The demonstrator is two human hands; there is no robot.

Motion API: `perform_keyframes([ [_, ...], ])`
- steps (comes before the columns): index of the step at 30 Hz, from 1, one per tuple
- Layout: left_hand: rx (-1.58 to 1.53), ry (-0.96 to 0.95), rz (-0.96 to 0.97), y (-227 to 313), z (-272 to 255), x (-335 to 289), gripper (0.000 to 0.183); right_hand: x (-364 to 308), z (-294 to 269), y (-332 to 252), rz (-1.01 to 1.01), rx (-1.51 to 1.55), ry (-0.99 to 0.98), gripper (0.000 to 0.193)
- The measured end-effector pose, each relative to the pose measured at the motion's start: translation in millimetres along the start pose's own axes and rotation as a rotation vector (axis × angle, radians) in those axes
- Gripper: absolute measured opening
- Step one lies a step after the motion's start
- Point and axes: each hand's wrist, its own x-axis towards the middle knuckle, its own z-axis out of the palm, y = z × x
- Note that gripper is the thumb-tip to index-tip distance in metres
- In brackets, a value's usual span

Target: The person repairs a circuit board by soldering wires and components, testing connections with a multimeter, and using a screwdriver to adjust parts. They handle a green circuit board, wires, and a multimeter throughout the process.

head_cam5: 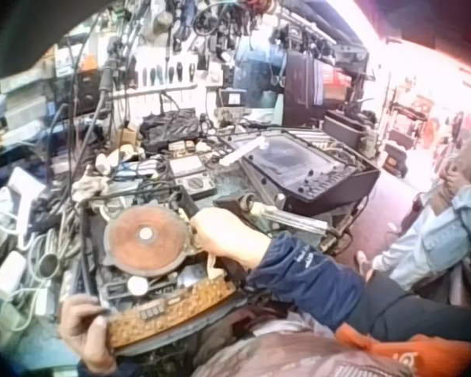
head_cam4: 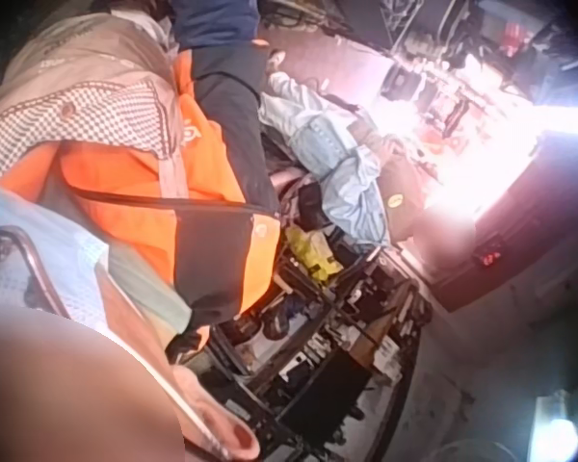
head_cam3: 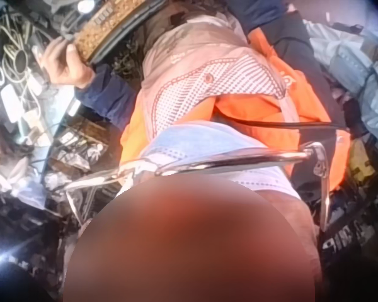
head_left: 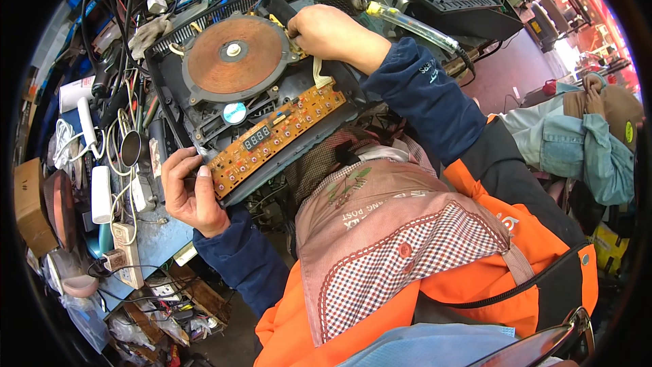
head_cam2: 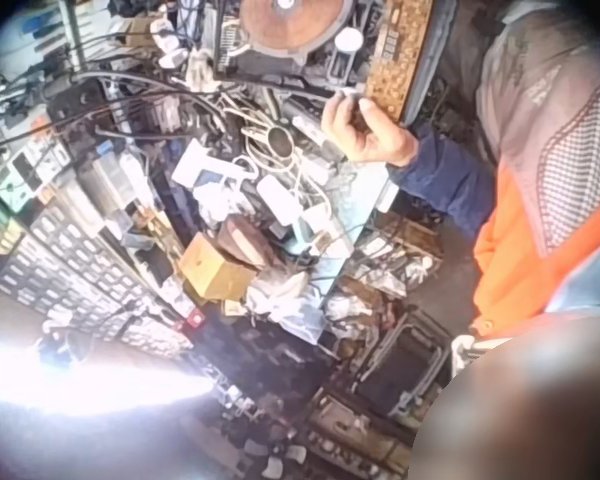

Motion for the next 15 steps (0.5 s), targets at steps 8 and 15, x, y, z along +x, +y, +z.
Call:
perform_keyframes([
  [8, 0.012, 0.016, -0.011, 3.5, 3.6, -3.2, 0.016, 1.9, 9.8, 9.7, -0.021, 0.001, 0.009, 0.022],
  [15, 0.092, -0.045, 0.139, -12.5, -2.3, 4.0, 0.016, -2.6, 8.9, 2.6, -0.18, -0.063, 0.076, 0.012],
])
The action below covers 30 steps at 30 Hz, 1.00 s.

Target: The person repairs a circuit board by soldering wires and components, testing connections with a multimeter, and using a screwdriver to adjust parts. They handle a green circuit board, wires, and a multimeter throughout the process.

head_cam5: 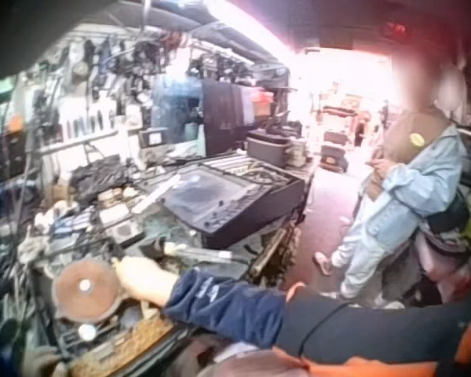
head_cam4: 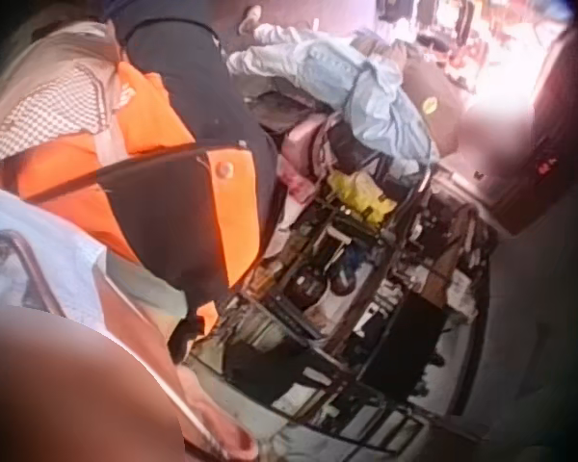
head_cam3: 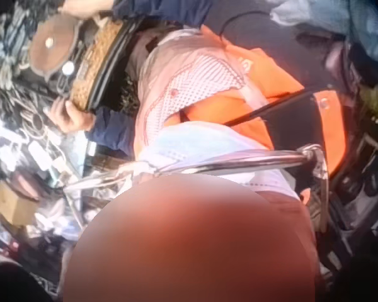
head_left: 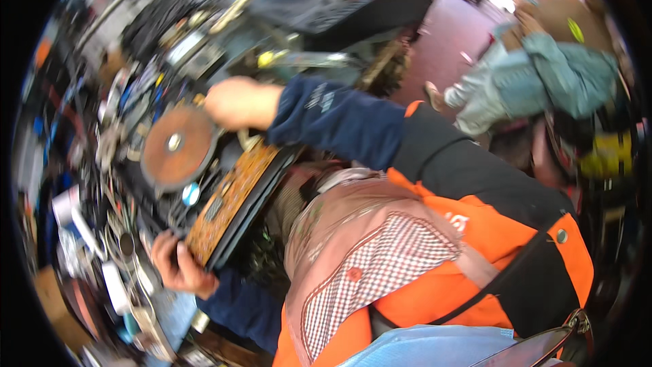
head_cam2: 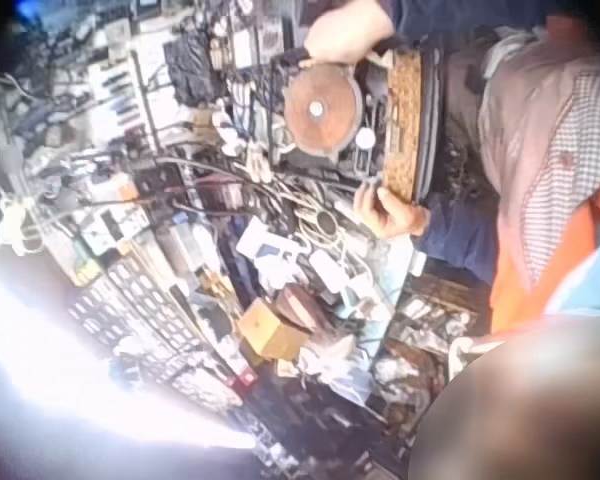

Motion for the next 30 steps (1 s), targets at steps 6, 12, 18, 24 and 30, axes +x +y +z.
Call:
perform_keyframes([
  [6, -0.054, 0.013, -0.084, -4.9, -7.9, -1.7, 0.017, -116.0, -22.8, -60.8, -0.043, 0.27, 0.806, 0.018],
  [12, -0.025, 0.006, -0.006, -30.0, -30.2, -1.9, 0.025, -275.0, 36.4, -52.6, 0.366, 0.576, 0.683, 0.016],
  [18, 0.201, 0.154, 0.377, 7.4, 2.4, 14.5, 0.022, -312.1, 79.1, -32.6, 0.945, 0.791, 0.534, 0.055],
  [24, 0.065, 0.148, 0.677, 97.1, 34.8, 21.9, 0.012, -323.4, 92.1, -6.9, 1.103, 0.715, 0.363, 0.047],
  [30, -0.537, -0.585, -0.385, 159.3, 101.0, -22.1, 0.064, -333.0, 106.7, -16.4, 0.936, 0.685, 0.156, 0.036],
])
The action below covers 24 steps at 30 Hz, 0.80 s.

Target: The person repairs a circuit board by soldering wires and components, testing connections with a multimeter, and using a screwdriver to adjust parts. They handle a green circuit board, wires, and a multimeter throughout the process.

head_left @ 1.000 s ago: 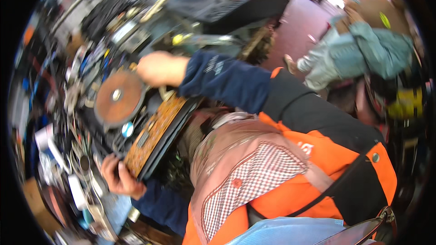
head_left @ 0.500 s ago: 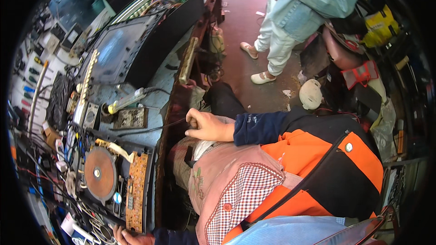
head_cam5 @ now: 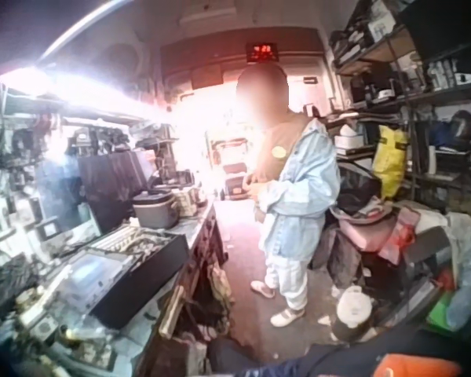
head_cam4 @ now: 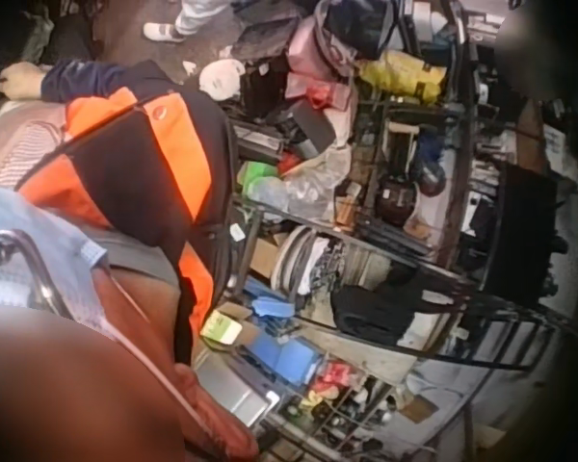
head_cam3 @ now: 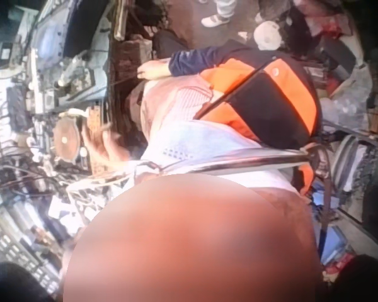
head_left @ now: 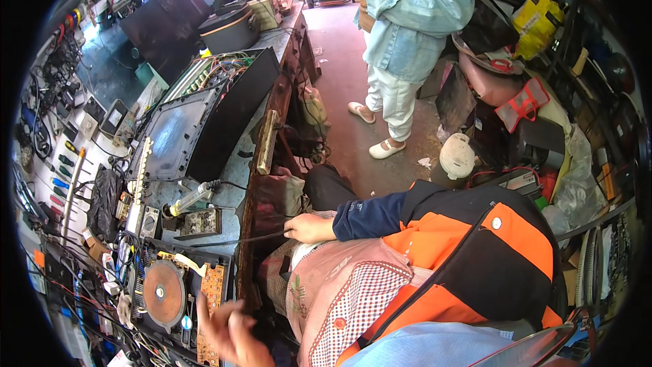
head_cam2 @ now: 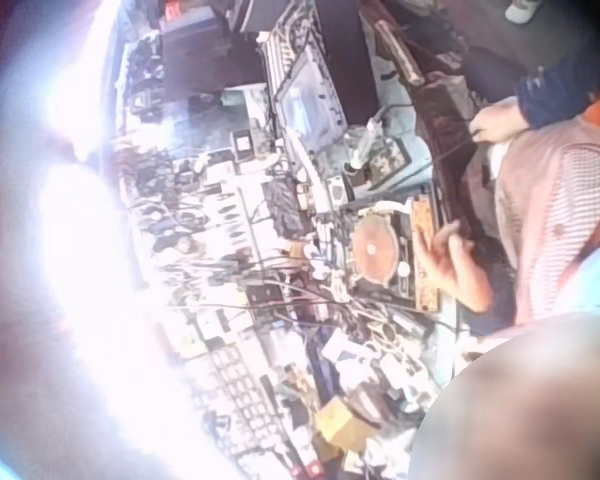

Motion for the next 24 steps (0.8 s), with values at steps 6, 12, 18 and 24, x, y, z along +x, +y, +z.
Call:
perform_keyframes([
  [6, -0.034, -0.122, -0.341, -58.4, 33.9, 25.5, 0.066, -14.9, -15.0, -10.3, -0.216, 0.02, 0.179, 0.028],
  [12, -0.046, -0.382, -0.273, -166.4, 85.3, 46.6, 0.044, -17.4, -16.3, -43.6, -0.615, 0.019, 0.226, 0.02],
  [18, 0.106, -0.332, -0.072, -156.0, 98.4, 57.7, 0.024, -11.7, -7.3, -24.0, -0.316, 0.035, 0.274, 0.021],
  [24, -0.415, -0.362, -0.288, -91.0, 83.6, 49.4, 0.03, 44.1, 25.0, 103.5, 0.418, 0.732, -0.072, 0.023],
])
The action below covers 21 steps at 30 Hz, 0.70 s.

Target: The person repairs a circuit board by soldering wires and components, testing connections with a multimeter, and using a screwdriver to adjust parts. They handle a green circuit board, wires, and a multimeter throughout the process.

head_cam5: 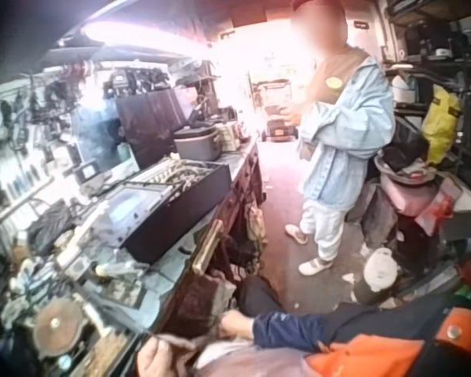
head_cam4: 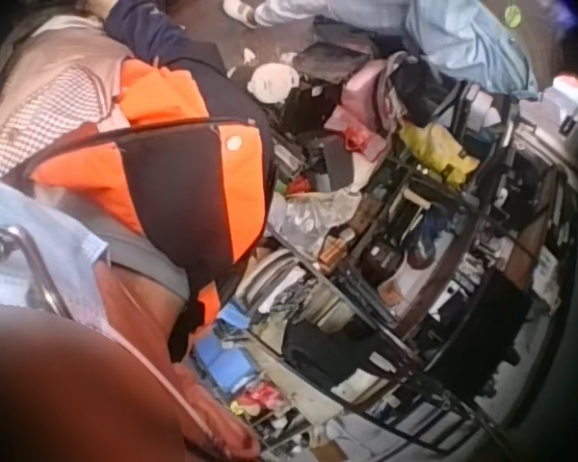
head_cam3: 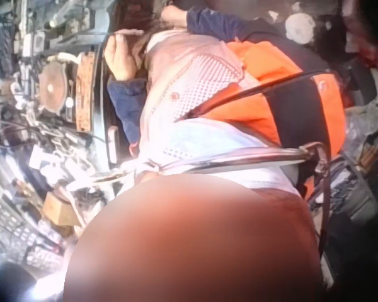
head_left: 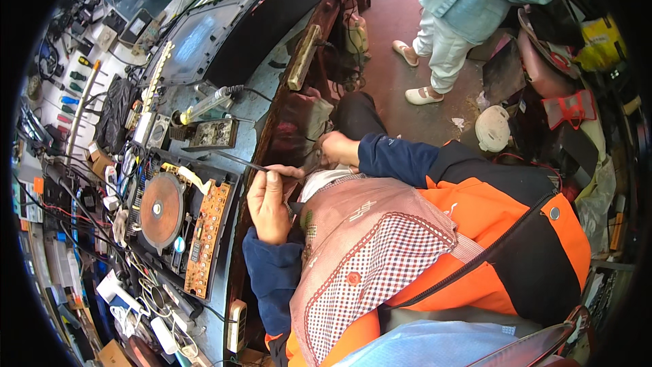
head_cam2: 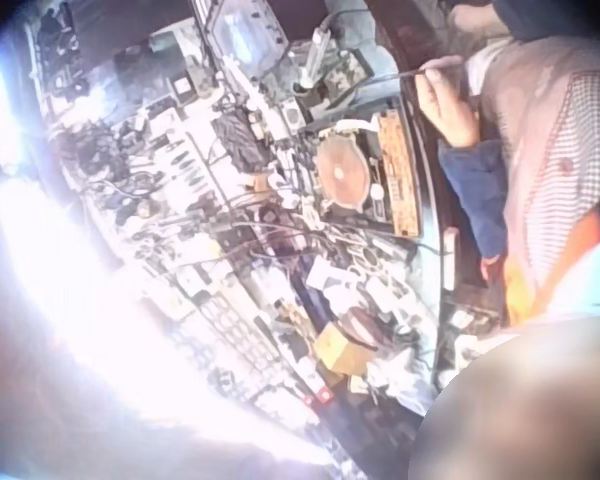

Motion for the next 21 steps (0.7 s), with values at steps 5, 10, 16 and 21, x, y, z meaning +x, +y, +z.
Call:
perform_keyframes([
  [5, -0.044, 0.044, 0.126, 45.6, -14.2, -31.2, 0.039, 27.8, -11.4, -30.0, 0.052, 1.102, 0.181, 0.024],
  [10, 0.008, 0.079, 0.252, 74.3, -18.8, -41.6, 0.041, 104.3, -113.0, -23.5, -0.109, 1.287, 0.36, 0.007],
  [16, 0.863, 0.085, 0.079, 43.2, -22.7, -32.9, 0.025, 21.5, -110.1, -107.6, -0.225, 1.252, 0.031, 0.008],
  [21, 1.492, -0.114, 0.115, -39.0, -39.4, 2.6, 0.026, -56.7, -76.8, -128.0, -0.217, 0.987, -0.022, 0.018],
])
